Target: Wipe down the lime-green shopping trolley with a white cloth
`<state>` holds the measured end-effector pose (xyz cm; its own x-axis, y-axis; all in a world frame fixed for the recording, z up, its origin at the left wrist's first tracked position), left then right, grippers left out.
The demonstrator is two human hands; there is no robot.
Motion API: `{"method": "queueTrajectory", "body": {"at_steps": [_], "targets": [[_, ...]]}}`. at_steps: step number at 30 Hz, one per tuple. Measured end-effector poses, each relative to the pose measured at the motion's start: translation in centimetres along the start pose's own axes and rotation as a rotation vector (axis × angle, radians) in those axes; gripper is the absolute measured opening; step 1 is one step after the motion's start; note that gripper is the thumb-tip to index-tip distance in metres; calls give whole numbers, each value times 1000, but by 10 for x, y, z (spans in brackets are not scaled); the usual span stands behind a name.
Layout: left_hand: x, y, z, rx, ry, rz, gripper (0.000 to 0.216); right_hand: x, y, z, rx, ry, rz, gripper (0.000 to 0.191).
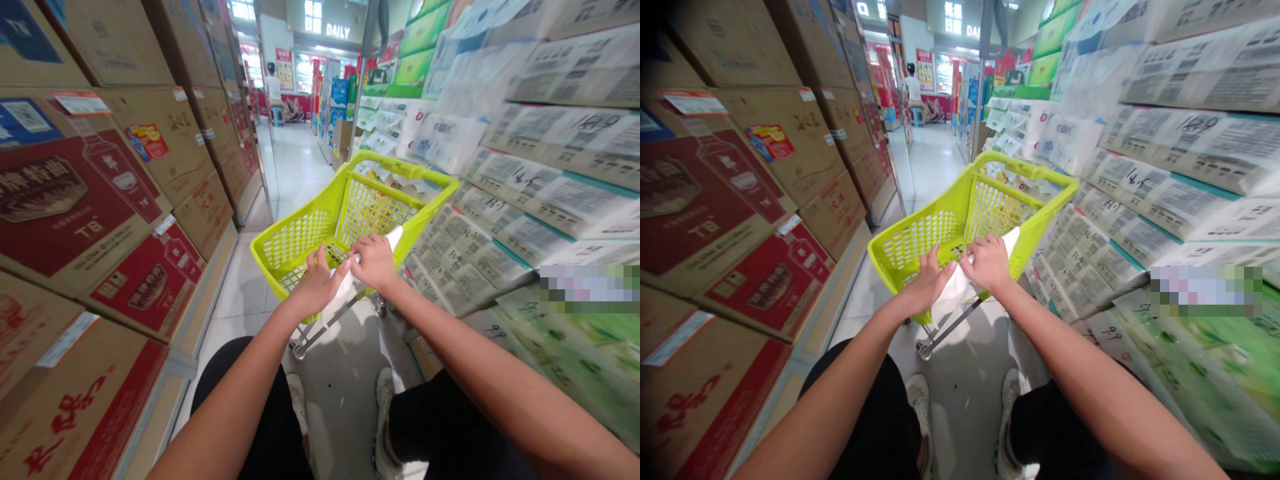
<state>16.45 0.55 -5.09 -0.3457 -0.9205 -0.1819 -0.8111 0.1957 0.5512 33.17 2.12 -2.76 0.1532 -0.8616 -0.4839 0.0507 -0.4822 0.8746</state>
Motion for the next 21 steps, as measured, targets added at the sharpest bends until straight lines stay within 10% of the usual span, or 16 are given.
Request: {"method": "queueTrajectory", "body": {"at_steps": [6,10,15,21], "targets": [[5,9,-17,166,-163,-128,74,-28,-9,-22,-59,148,140,37],[5,54,-12,-285,-442,-175,35,-45,-20,-34,-81,178,146,35],[-11,101,44,-637,-285,-390,39,-47,-32,-34,-131,23,107,40],[-14,87,72,-735,-25,-384,63,-15,-16,9,-148,98,211,49]]}}
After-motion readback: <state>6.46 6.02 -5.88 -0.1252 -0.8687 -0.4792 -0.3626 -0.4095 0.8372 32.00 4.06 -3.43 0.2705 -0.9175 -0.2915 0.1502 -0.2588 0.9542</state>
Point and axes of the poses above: each hand's wrist, its own x-axis away from the middle knuckle, its own y-axis out of the back of the hand, z = x × y, the point moved 3 cm from there along -x, towards the middle knuckle, and after that the axes turned 5 degrees about -y, right-handed, at the moved point
